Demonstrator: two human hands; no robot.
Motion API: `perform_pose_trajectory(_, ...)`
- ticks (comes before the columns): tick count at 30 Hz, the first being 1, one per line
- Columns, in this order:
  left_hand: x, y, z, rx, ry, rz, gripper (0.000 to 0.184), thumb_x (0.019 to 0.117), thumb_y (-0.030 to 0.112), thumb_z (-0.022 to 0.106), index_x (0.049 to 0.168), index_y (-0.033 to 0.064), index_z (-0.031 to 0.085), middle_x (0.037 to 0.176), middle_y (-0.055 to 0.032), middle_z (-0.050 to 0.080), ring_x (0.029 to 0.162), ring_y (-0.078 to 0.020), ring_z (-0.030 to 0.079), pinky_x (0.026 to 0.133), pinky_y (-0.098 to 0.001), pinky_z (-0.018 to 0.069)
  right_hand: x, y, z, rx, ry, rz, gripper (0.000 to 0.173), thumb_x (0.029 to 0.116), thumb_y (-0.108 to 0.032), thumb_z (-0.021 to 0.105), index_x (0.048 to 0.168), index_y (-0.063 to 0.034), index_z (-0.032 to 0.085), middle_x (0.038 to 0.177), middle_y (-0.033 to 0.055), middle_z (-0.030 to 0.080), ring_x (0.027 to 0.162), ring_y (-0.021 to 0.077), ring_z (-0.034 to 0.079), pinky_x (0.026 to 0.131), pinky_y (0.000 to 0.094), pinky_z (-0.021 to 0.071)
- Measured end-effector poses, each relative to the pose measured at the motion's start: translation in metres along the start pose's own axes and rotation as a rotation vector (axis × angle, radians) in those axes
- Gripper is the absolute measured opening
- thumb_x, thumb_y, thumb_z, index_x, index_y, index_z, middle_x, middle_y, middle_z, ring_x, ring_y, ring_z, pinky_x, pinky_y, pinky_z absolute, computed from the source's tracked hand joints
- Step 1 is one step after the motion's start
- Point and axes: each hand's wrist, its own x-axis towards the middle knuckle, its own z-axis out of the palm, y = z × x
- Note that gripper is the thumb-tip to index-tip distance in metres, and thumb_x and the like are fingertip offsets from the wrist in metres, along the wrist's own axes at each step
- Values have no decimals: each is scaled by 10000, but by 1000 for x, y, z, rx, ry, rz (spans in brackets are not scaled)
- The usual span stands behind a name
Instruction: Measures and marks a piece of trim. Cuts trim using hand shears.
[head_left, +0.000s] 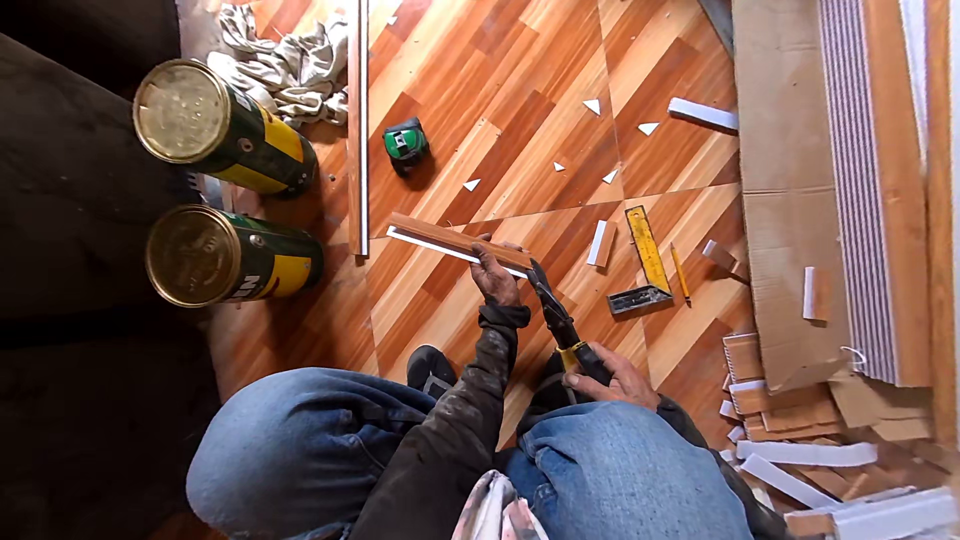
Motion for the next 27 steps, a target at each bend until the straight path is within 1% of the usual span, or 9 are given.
perform_pose_trajectory(2, -4, 1, 2, 7, 18, -17, 425, 1140, 361, 228, 1269, 80, 519, 773, -40, 700, 677, -158, 720, 644, -345, 631, 0, -2, 0, -40, 5, 6, 345, 884, -236, 683, 1142, -21, 607, 851, -16, 682, 745, 16, 649, 716, 210, 550)
perform_pose_trajectory(5, -3, 0, 4, 16, 50, 9, 410, 1143, 334, 234, 1245, 68, 529, 752, -30, 689, 661, -140, 711, 638, -330, 626, 1, 0, 1, -57, 6, -4, 339, 887, -240, 684, 1136, -20, 614, 854, -13, 681, 743, 12, 645, 713, 209, 551)
perform_pose_trajectory(7, -3, 0, 5, 27, 62, 5, 401, 1143, 332, 244, 1259, 72, 525, 751, -27, 680, 657, -146, 707, 637, -334, 625, 1, 2, 1, -59, 14, -12, 332, 888, -237, 683, 1133, -24, 615, 849, -15, 682, 740, 12, 644, 710, 209, 549)
perform_pose_trajectory(10, -3, -5, 3, 78, 61, 46, 329, 1135, 287, 346, 1294, 54, 515, 764, -47, 686, 678, -166, 714, 665, -361, 630, 2, 3, 3, -70, 33, -16, 324, 886, -243, 684, 1124, -34, 620, 841, -18, 683, 736, 12, 646, 702, 210, 549)
perform_pose_trajectory(12, -4, -5, 3, 89, 77, 55, 283, 1120, 250, 419, 1290, 41, 507, 757, -59, 691, 666, -172, 715, 658, -362, 632, 1, 3, 3, -80, 37, -12, 317, 891, -237, 683, 1124, -31, 622, 851, -12, 687, 746, 13, 646, 709, 209, 546)
perform_pose_trajectory(13, -4, -4, 4, 80, 83, 54, 269, 1118, 243, 429, 1281, 42, 503, 748, -60, 687, 654, -174, 712, 649, -359, 631, 1, 3, 4, -82, 37, -10, 311, 892, -233, 680, 1123, -32, 620, 858, -11, 694, 752, 13, 650, 714, 209, 546)
perform_pose_trajectory(16, -5, -1, 6, 51, 91, 49, 250, 1122, 237, 411, 1252, 40, 494, 740, -64, 670, 641, -182, 701, 637, -359, 627, 2, 5, 4, -63, 34, -20, 293, 898, -226, 678, 1118, -42, 615, 883, -14, 727, 779, 19, 678, 733, 218, 562)
perform_pose_trajectory(19, -4, -2, 6, 50, 98, 38, 279, 1125, 258, 403, 1275, 37, 483, 756, -67, 667, 660, -180, 698, 647, -364, 624, 2, 7, 4, -39, 27, -26, 272, 909, -205, 667, 1121, -43, 610, 929, -7, 756, 830, 34, 704, 770, 234, 572)
perform_pose_trajectory(27, -6, 2, 9, 55, 108, 32, 270, 1130, 262, 382, 1256, 47, 484, 746, -56, 658, 644, -171, 696, 635, -358, 625, 0, 3, 6, -24, 36, -8, 262, 910, -183, 664, 1123, -42, 606, 954, -7, 763, 844, 28, 706, 778, 226, 571)
